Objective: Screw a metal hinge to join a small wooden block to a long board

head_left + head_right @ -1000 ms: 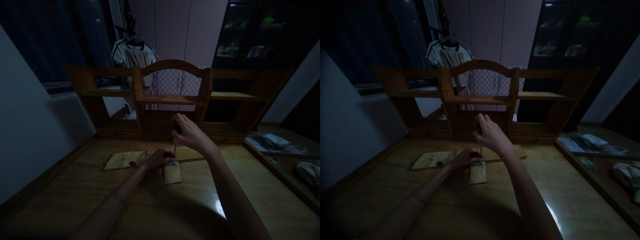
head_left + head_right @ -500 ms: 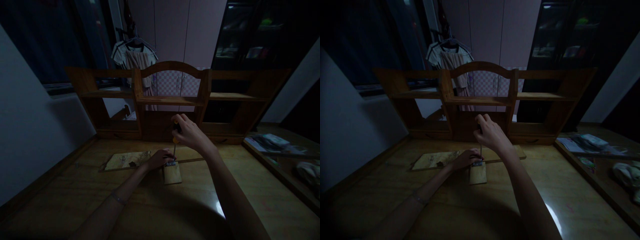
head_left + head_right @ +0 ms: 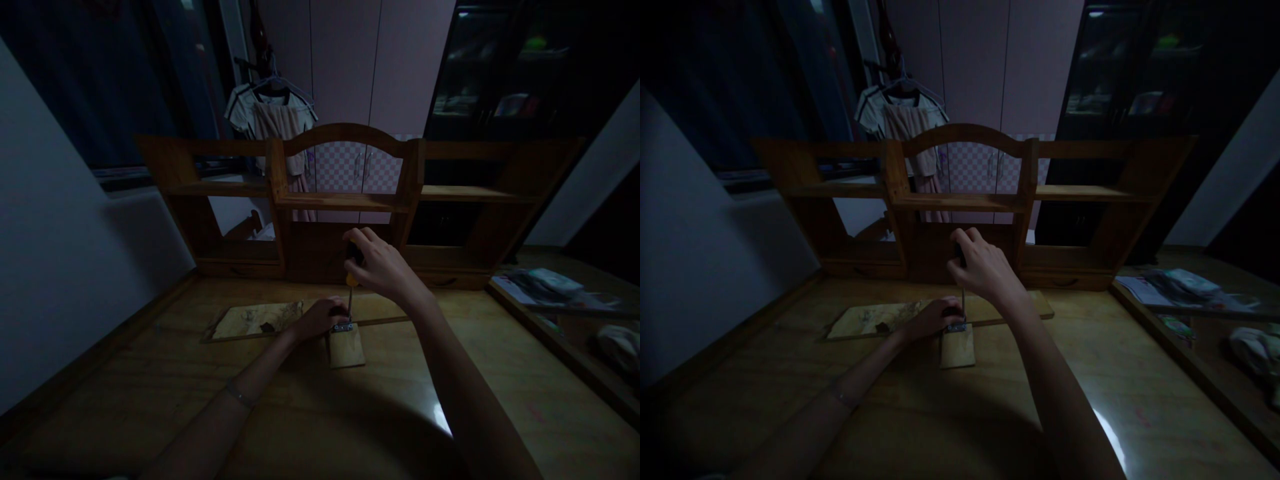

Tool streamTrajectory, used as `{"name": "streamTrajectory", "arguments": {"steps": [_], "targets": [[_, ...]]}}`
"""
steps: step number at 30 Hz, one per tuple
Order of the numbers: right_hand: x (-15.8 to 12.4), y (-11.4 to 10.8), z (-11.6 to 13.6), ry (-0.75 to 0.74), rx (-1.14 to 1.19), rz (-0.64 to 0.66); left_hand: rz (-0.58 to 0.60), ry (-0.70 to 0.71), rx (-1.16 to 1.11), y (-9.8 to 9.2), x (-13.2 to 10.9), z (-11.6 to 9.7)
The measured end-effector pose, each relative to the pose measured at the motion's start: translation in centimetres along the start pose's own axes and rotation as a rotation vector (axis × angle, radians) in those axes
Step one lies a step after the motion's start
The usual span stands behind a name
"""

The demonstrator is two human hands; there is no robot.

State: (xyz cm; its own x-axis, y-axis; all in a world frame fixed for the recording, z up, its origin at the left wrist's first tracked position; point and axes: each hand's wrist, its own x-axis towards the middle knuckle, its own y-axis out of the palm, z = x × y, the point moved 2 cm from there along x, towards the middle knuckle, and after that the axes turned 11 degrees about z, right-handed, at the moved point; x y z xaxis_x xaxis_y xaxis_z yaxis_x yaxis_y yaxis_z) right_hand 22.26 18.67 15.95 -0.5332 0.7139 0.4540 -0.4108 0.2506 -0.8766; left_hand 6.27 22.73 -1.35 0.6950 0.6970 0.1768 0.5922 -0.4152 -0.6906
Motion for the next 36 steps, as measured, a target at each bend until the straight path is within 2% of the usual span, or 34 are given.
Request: {"name": "streamTrajectory", "arguments": {"steps": [6, 11, 18, 25, 31, 36], "targets": [[0.25, 0.42, -0.72, 0.013, -0.027, -0.041, -0.014, 0.008, -0.007, -0.01, -0.06, -0.11], [0.03, 0.20, -0.45, -0.036, 0.041, -0.014, -0.017, -0.031, -0.036, -0.03, -0.09, -0.13], [0.11, 0.45, -0.67, -0.002, 0.002, -0.031, -0.036, -0.018, -0.046, -0.02, -0.06, -0.04], [-0.02, 0.41, -0.47, -0.035, 0.076, 0.015, -0.044, -0.038, -0.059, -0.24, -0.08, 0.22], [0.06, 0.58, -0.75, -0.007, 0.009, -0.001, -0.058, 0.016, -0.055, -0.24, -0.15, 0.58], [0.08, 0.46, -0.71, -0.025, 0.089, 0.016, -0.081, 0.007, -0.054, -0.25, -0.19, 0.53]]}}
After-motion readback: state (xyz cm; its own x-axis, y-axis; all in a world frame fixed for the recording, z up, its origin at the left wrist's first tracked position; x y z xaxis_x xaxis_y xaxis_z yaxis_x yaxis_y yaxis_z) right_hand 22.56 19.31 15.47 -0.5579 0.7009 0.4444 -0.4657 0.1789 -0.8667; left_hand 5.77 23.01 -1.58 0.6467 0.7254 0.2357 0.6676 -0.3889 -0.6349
